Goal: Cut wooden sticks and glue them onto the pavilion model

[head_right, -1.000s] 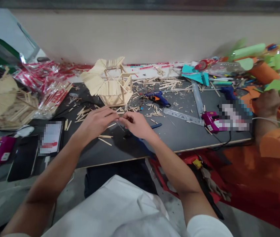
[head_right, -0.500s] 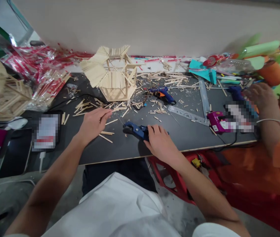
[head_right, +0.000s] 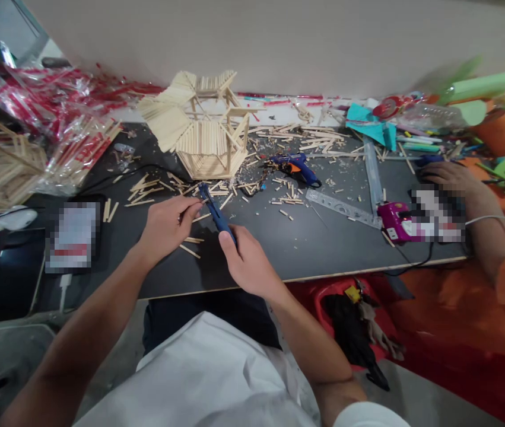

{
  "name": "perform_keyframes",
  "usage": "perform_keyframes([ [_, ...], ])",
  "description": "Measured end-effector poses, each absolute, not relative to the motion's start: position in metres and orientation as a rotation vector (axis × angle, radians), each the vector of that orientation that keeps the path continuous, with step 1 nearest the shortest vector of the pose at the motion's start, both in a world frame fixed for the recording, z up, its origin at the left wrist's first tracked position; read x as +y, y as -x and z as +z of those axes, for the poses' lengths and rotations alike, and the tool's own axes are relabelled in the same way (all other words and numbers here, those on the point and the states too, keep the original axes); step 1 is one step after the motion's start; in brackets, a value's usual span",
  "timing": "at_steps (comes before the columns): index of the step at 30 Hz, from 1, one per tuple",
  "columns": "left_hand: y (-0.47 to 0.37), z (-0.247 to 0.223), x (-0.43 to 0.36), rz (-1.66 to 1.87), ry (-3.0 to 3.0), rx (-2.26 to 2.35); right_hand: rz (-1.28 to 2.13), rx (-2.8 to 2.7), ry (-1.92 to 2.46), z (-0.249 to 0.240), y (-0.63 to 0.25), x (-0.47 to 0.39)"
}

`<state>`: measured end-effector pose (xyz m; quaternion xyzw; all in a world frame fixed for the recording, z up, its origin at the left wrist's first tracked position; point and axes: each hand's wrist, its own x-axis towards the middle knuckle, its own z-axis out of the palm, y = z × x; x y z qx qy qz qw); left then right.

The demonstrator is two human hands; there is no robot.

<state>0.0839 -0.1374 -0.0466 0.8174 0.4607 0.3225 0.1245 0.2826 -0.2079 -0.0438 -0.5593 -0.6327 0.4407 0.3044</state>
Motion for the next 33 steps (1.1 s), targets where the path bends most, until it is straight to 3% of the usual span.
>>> perform_keyframes([
  [20,-0.075,-0.038,-0.137,0.794,-2.48,1.284,0.976,-1.781,1.558,-0.035,-0.272,-0.217],
  [33,-0.077,-0.041,-0.136,0.898,-2.503,1.273,0.978,-1.811,1.575,-0.03,-0.266,-0.219],
])
